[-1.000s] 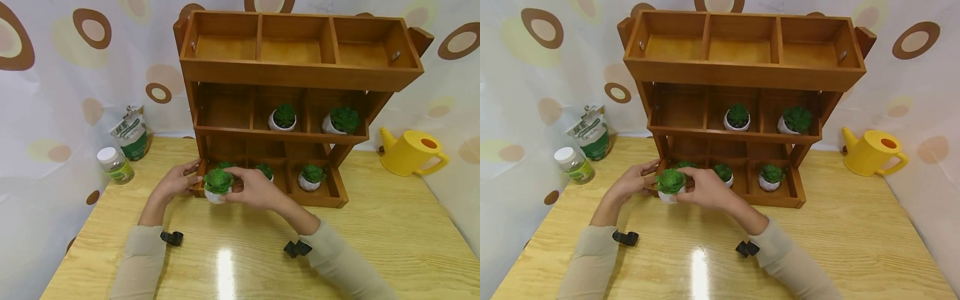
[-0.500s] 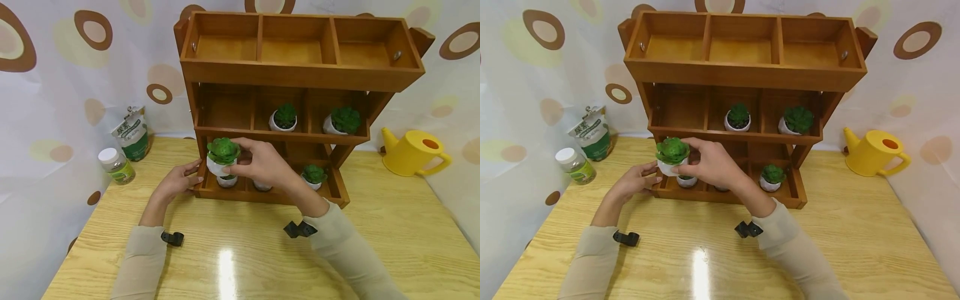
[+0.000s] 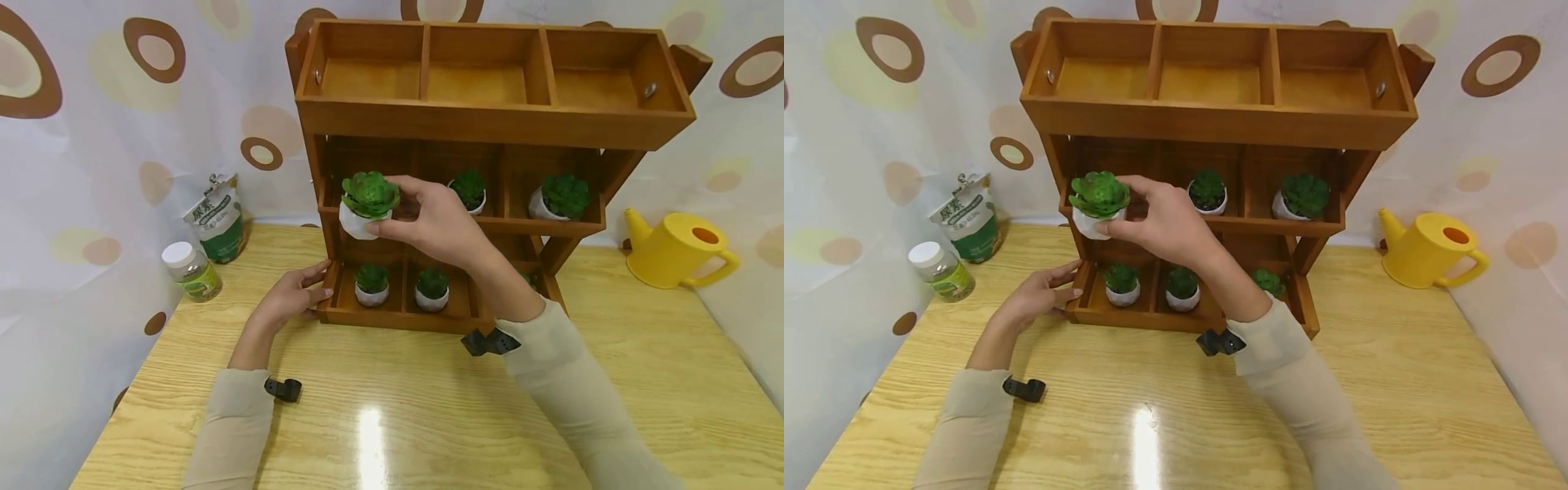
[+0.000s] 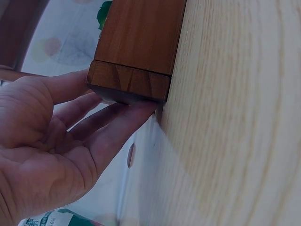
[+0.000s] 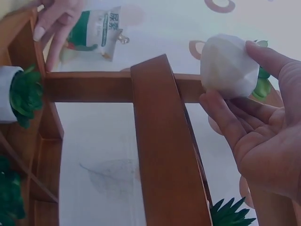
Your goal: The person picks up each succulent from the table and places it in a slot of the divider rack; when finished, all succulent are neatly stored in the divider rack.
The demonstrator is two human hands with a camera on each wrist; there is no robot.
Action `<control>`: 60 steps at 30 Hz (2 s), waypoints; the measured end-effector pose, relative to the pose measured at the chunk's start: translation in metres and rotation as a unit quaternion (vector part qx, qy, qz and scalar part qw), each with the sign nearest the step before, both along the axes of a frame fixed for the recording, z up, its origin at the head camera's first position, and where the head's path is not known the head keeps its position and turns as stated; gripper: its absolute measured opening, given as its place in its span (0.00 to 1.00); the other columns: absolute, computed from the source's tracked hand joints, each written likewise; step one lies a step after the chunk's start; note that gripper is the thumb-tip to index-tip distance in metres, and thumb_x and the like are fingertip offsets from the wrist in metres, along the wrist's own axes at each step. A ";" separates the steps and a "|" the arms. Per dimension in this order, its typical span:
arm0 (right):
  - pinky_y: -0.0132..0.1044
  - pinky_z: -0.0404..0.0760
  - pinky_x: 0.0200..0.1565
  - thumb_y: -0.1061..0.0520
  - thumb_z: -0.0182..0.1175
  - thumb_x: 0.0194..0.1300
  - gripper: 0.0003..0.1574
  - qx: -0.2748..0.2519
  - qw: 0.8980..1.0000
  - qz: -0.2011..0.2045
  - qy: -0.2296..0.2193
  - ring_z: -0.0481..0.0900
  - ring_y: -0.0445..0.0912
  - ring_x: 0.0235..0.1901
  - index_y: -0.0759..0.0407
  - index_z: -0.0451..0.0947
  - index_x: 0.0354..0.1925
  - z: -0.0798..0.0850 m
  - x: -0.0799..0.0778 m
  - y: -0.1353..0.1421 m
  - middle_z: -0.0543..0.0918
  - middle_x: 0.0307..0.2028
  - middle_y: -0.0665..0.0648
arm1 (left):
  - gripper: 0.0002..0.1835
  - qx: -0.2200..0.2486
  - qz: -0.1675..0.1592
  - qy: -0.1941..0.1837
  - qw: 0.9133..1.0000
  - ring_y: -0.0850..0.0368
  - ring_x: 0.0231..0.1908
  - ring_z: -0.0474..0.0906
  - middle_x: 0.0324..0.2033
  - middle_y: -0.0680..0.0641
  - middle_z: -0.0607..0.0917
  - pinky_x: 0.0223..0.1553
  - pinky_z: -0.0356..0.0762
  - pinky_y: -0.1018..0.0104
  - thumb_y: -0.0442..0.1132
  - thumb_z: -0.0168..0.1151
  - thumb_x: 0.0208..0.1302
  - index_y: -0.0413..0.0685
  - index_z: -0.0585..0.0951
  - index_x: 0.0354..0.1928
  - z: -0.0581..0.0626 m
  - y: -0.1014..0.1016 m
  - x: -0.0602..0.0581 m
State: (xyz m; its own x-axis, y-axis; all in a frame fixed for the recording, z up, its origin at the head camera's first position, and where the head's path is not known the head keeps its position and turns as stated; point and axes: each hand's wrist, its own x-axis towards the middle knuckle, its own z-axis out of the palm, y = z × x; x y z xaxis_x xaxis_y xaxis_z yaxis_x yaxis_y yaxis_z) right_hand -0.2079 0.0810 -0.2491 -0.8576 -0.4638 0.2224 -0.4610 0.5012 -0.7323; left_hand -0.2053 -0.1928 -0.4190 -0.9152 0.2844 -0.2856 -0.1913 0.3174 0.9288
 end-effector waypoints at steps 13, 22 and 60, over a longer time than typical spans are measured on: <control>0.42 0.83 0.48 0.41 0.71 0.61 0.42 0.021 0.998 -0.055 0.031 0.84 0.43 0.46 0.52 0.73 0.69 0.010 -0.018 -0.007 0.86 0.52 0.51 | 0.36 -0.003 0.001 -0.005 1.000 0.35 0.68 0.71 0.78 0.34 0.58 0.57 0.80 0.42 0.37 0.56 0.76 0.60 0.55 0.81 0.000 0.001 0.001; 0.41 0.79 0.45 0.43 0.72 0.62 0.44 0.047 0.993 -0.079 0.068 0.79 0.47 0.42 0.56 0.70 0.70 0.005 -0.026 -0.017 0.85 0.52 0.54 | 0.36 -0.004 -0.001 -0.003 1.000 0.34 0.68 0.71 0.78 0.34 0.57 0.57 0.80 0.41 0.36 0.55 0.77 0.57 0.54 0.81 0.000 0.002 0.001; 0.51 0.79 0.61 0.50 0.63 0.72 0.40 0.225 0.969 -0.091 0.054 0.80 0.59 0.59 0.68 0.60 0.71 0.006 -0.037 -0.048 0.78 0.60 0.67 | 0.36 -0.015 -0.003 0.000 1.000 0.35 0.68 0.71 0.78 0.36 0.57 0.56 0.81 0.44 0.38 0.56 0.76 0.60 0.55 0.81 0.002 0.003 0.001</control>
